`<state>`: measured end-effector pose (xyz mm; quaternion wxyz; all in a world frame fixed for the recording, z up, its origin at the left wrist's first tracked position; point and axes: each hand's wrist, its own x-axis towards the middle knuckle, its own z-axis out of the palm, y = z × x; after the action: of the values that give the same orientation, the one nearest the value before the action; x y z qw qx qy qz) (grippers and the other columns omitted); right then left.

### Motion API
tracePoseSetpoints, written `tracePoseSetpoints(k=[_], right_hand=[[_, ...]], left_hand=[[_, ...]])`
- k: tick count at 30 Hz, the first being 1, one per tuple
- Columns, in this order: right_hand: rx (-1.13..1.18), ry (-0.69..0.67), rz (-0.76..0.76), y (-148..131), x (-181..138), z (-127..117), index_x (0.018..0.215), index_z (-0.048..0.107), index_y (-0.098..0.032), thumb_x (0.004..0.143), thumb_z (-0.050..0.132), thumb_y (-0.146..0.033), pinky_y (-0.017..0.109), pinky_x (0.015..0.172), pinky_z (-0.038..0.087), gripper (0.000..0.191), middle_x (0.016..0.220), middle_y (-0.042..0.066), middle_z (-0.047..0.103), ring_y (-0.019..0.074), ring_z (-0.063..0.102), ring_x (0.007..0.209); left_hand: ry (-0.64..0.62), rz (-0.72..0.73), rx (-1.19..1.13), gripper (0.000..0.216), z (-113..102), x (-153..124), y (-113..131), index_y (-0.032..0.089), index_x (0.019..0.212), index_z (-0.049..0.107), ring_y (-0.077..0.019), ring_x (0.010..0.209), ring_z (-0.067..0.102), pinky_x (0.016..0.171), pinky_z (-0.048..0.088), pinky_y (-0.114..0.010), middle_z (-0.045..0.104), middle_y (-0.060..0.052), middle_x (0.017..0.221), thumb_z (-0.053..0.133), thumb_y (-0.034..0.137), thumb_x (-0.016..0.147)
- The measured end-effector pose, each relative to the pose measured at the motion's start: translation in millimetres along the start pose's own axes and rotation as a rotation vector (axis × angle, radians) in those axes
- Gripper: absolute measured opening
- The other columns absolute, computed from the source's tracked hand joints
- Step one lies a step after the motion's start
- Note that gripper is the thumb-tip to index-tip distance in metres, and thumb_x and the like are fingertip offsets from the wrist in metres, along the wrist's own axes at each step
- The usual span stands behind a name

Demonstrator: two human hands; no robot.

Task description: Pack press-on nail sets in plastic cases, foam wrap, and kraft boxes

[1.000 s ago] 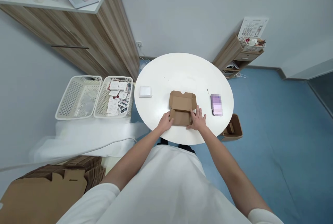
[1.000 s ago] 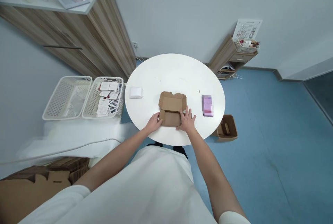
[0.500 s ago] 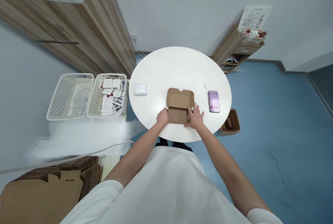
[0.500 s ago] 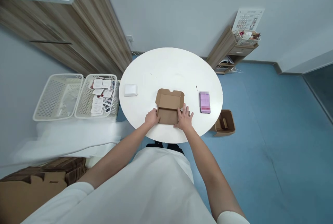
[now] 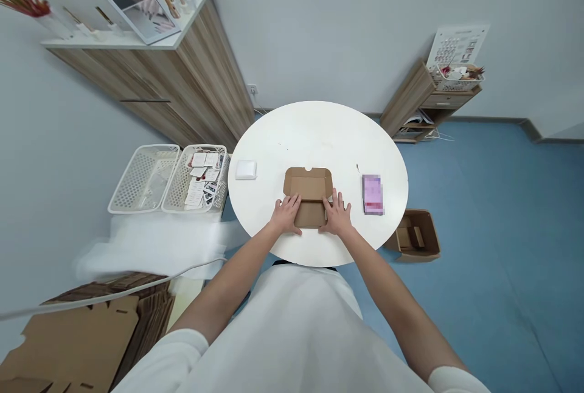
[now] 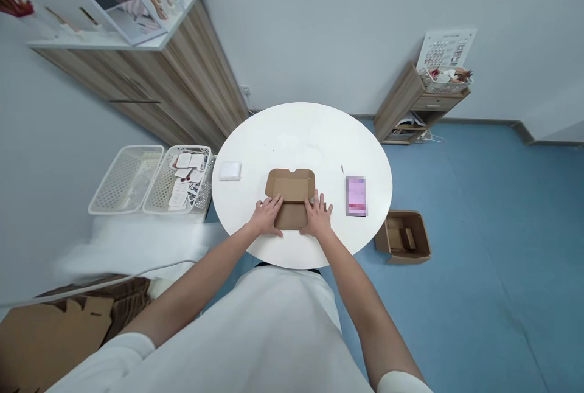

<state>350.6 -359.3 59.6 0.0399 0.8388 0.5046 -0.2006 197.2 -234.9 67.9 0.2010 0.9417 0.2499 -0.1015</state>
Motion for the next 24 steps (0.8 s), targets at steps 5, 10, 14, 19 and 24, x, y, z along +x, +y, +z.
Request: tracePoseSetpoints(k=[5, 10, 14, 19, 24], right_hand=[[0.203, 0.031, -0.019, 21, -11, -4, 0.136, 0.001, -0.029, 0.045, 0.070, -0.057, 0.058, 0.097, 0.010, 0.117, 0.143, 0.009, -0.020, 0.0352, -0.009, 0.130], [0.765, 0.164, 0.211, 55, -35, 13, 0.137, 0.004, -0.022, 0.068, 0.053, -0.053, 0.041, 0.092, 0.036, 0.091, 0.144, 0.015, 0.007, 0.0272, 0.039, 0.119], [1.069, 0.103, 0.284, 64, -34, 33, 0.135, 0.019, -0.017, 0.068, 0.055, -0.043, 0.032, 0.081, 0.046, 0.080, 0.127, 0.014, 0.043, 0.0194, 0.059, 0.091], [1.081, 0.094, 0.232, 61, -17, 38, 0.128, 0.032, -0.019, 0.069, 0.050, -0.026, 0.031, 0.074, 0.048, 0.062, 0.107, 0.006, 0.058, 0.0136, 0.060, 0.074], [1.078, 0.034, 0.064, 65, -16, 28, 0.124, 0.038, -0.021, 0.064, 0.048, -0.015, 0.031, 0.073, 0.048, 0.060, 0.111, 0.006, 0.056, 0.0148, 0.059, 0.078]], left_hand=[[-0.022, -0.077, 0.034, 0.112, 5, 3, 4, 0.024, 0.135, 0.017, -0.0365, 0.124, 0.020, 0.100, 0.011, -0.047, 0.022, -0.011, 0.141, 0.075, 0.048, 0.042], [-0.009, -0.109, 0.033, 0.110, 6, 0, 8, 0.025, 0.135, 0.017, -0.0361, 0.124, 0.019, 0.100, 0.012, -0.046, 0.022, -0.010, 0.141, 0.075, 0.047, 0.043], [-0.023, -0.168, 0.032, 0.111, 7, -1, 13, 0.026, 0.135, 0.018, -0.0368, 0.125, 0.018, 0.099, 0.013, -0.046, 0.023, -0.010, 0.141, 0.075, 0.048, 0.043], [-0.006, -0.168, 0.034, 0.112, 8, -1, 14, 0.026, 0.135, 0.018, -0.0370, 0.124, 0.019, 0.099, 0.015, -0.047, 0.023, -0.010, 0.141, 0.075, 0.049, 0.041], [-0.013, -0.190, 0.014, 0.111, 6, -1, 16, 0.027, 0.134, 0.019, -0.0366, 0.124, 0.019, 0.099, 0.015, -0.045, 0.024, -0.010, 0.140, 0.075, 0.049, 0.042]])
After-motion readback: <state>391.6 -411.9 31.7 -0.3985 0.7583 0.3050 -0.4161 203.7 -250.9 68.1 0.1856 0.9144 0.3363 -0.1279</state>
